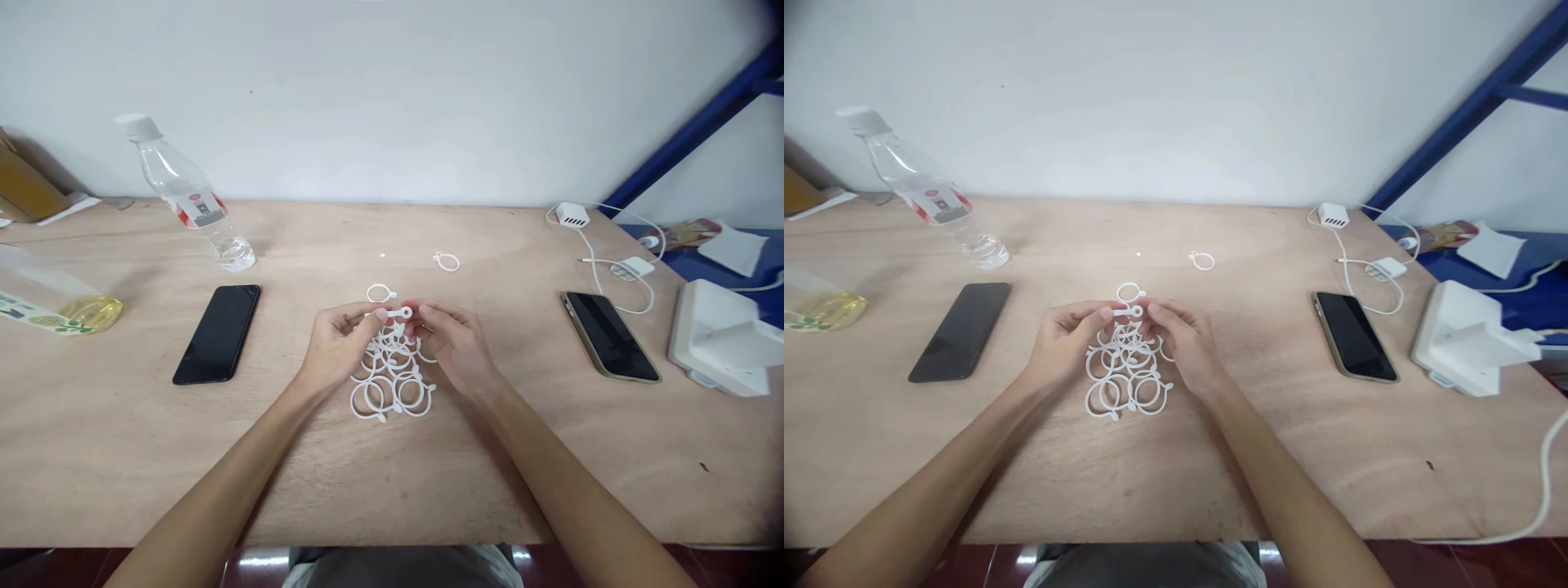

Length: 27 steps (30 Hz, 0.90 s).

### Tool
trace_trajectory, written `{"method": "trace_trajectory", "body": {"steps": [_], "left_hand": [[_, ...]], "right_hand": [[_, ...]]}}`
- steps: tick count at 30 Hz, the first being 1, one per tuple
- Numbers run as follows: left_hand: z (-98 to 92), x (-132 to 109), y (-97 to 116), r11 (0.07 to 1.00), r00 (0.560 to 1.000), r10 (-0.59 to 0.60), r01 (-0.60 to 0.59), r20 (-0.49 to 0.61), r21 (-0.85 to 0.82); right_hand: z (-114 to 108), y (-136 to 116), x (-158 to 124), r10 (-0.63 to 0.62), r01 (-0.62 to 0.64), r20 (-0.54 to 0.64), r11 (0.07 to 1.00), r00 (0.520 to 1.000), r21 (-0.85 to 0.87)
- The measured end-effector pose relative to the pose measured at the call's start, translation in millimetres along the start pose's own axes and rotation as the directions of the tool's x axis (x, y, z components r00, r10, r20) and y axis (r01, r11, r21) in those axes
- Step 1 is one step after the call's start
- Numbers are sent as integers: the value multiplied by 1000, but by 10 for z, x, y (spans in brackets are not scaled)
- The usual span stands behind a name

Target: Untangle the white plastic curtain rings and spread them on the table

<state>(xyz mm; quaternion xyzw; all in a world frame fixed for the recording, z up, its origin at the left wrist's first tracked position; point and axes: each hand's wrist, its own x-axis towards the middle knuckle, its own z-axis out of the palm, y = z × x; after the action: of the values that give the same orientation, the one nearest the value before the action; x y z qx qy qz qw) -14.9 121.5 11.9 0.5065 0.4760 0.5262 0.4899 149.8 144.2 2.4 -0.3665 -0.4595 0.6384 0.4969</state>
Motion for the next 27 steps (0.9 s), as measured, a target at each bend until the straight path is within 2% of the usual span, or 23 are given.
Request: {"method": "trace_trajectory", "body": {"steps": [8,14,18,21,23,25,27], "left_hand": [[12,-21,-30,998,999,10,-7,-43,60],[26,-34,-25,998,1000,1,1,-29,62],[28,-34,-30,997,999,7,-4,-31,83],[13,-37,-45,994,999,-14,17,-32,106],[-3,-39,-58,990,1000,-3,5,-14,143],[-20,-39,-71,971,999,31,-27,-15,238],[-39,-35,-84,922,995,97,-86,-12,377]], "right_hand": [[-22,72,-9,-16,17,11,990,1000,-139],[-20,45,-43,-32,33,10,977,999,-209],[-93,16,28,-23,26,13,945,1000,-326],[-307,0,260,-78,27,-83,870,994,-493],[-506,-1,476,-168,11,-186,770,968,-638],[-689,7,685,-223,-44,-253,663,941,-747],[-812,23,844,-243,-76,-265,586,933,-807]]}}
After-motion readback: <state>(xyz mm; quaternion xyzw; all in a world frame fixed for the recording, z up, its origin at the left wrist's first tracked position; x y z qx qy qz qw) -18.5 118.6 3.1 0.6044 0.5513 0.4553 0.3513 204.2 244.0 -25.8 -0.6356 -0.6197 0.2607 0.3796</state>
